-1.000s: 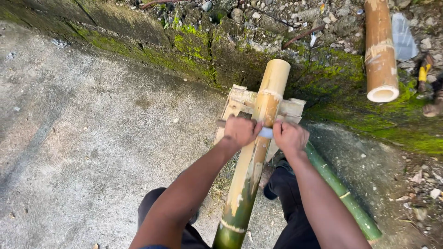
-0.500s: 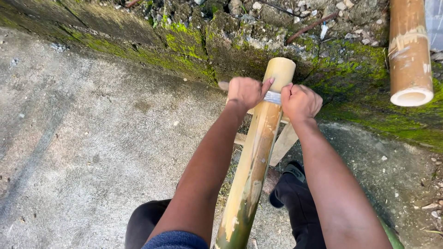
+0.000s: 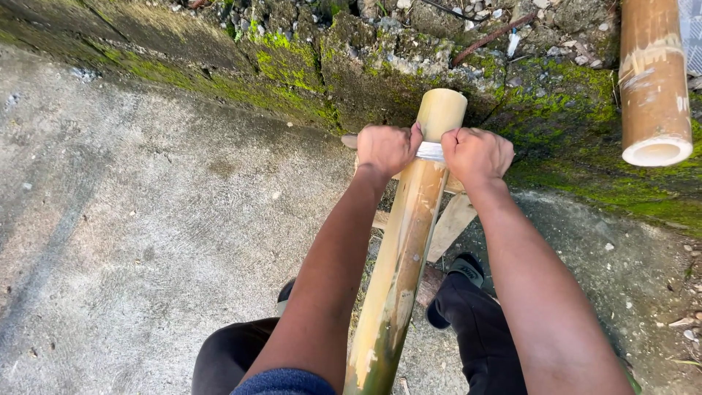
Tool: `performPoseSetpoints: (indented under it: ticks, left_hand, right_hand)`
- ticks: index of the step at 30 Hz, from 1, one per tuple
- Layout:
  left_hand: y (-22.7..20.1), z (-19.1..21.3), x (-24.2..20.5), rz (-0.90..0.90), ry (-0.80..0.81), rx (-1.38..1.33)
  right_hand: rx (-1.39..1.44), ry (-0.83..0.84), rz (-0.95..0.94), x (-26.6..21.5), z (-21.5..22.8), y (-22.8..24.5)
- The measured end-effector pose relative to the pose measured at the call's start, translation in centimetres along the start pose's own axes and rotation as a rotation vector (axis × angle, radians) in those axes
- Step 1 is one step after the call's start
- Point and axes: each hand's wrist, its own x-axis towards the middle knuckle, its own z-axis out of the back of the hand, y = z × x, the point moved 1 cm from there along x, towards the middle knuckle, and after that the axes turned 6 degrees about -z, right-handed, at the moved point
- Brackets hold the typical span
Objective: Scraping the outer skin of a bamboo pole with a knife to clean and prepare it.
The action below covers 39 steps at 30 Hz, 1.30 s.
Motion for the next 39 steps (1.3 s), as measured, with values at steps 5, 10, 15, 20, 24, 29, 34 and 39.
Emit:
performPoseSetpoints:
  ticks: [5,10,15,20,24,29,34,39]
  left_hand:
    - [0.1,0.1,0.0,0.011,-0.015,-0.032]
    - [-0.2,0.3,-0.4,0.053,0.061,-0.088]
    - [0.0,-0.2,-0.5,0.061,-0.026,-0.12]
    - [-0.1,-0.1,-0.5,0.049,-0.067,-0.11]
    - [-0.3,1.0,-0.6,0.07,0.037,-0.13]
    - [-0.4,0.7,-1.1,0.069,0.0,-0.128]
    - [-0.2,0.1,-1.0,0.058,-0.031,-0.113]
    - [-0.6,1.1,-1.8,0.049,0.032,-0.095]
  right_hand:
    - [-0.016,0.088,-0.023,0.4,0.2,0.0]
    - [-0.012,0.141,-0.033,0.3,0.6,0.0]
    - [0.04,0.066,0.035,0.4,0.0,-0.4]
    - [0.003,0.141,-0.005,0.6,0.6,-0.1]
    - [-0.015,0.115,0.017,0.5,0.3,-0.1]
    - [0.019,0.144,-0.026,0.1,0.7,-0.1]
    - [0.021,0.185,-0.032,0.2,1.1,0.4]
    - [-0.002,0.098,-0.029,-0.7,0.8,0.2]
